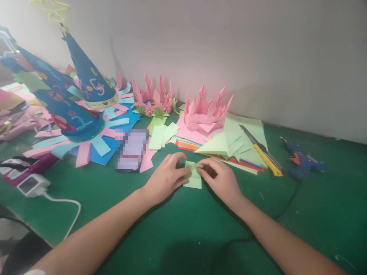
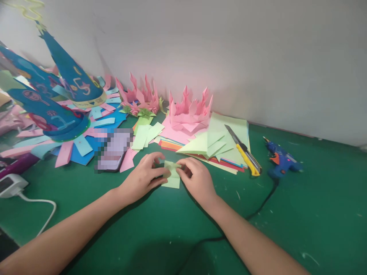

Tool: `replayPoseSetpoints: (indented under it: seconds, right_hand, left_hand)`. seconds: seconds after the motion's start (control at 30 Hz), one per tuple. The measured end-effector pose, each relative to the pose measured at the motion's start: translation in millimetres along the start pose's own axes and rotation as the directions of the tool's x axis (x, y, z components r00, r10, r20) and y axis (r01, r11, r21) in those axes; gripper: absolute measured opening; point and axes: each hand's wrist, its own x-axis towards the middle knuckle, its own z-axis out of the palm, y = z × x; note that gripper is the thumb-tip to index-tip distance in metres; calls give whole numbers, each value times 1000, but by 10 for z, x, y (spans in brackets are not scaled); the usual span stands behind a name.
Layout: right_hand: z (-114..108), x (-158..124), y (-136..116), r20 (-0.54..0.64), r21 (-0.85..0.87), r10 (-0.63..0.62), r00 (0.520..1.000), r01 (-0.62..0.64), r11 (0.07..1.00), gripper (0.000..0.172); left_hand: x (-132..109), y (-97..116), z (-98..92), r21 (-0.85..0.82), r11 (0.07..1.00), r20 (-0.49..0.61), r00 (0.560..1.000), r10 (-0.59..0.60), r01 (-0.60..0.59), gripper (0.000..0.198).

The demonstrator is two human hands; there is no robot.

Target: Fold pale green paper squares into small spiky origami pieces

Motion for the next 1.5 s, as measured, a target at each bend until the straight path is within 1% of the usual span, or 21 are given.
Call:
replayPoseSetpoints:
  seconds: [0.07, 0.23, 0.37, 0.5, 0.63, 0.8, 0.9, 1.07, 1.23, 1.37, 1.5]
  right_hand:
    - [8, 14, 12, 7, -26, -14, 1000, 14, 1000, 7]
    - [37, 33, 31, 30, -51, -32, 999, 34, 998, 8]
    - [35, 32, 15, 37, -6, -57, 998, 58, 998, 11]
    - [15, 30, -9, 29, 42, -63, 998, 62, 997, 9]
    - [3, 35, -24, 26, 54, -118, 993, 117, 992, 11]
    - [7, 14, -14, 48, 69, -185, 982, 181, 981, 13]
    - [12, -18, 11, 56, 50, -219, 974, 217, 975, 14]
    - [9, -47, 31, 110, -18, -249, 962, 253, 967, 16]
    - [2, -45, 4, 142, -47, -251, 957, 260, 964, 13]
    - [10, -43, -12, 106, -52, -242, 965, 248, 967, 11]
    - [21, -39, -11, 68, -57, -251, 965, 255, 965, 13]
  left_hand:
    - [5, 19, -4, 14, 1000, -1, 1000, 3, -3, 14]
    - [8, 22, 3, 58, 997, 84, 996, 43, -48, 26]
    - [9, 6, 7, 51, 998, 118, 993, 15, -21, 27]
    - [18, 10, -4, 49, 999, 140, 990, -19, 12, 29]
    - [15, -7, -4, 40, 999, 130, 991, -13, 8, 26]
    - [4, -60, 14, 33, 999, 79, 997, -12, 9, 25]
    - [0, -65, 22, 18, 1000, 52, 999, -10, 9, 22]
    - [-3, -28, 20, -31, 997, 17, 997, -73, 73, 20]
    - [-1, -13, 13, -111, 993, 49, 998, -31, 36, 14]
    - [-1, -23, 16, -134, 991, 42, 999, -23, 28, 12]
    - [1, -21, 13, -116, 993, 30, 999, 26, -22, 12]
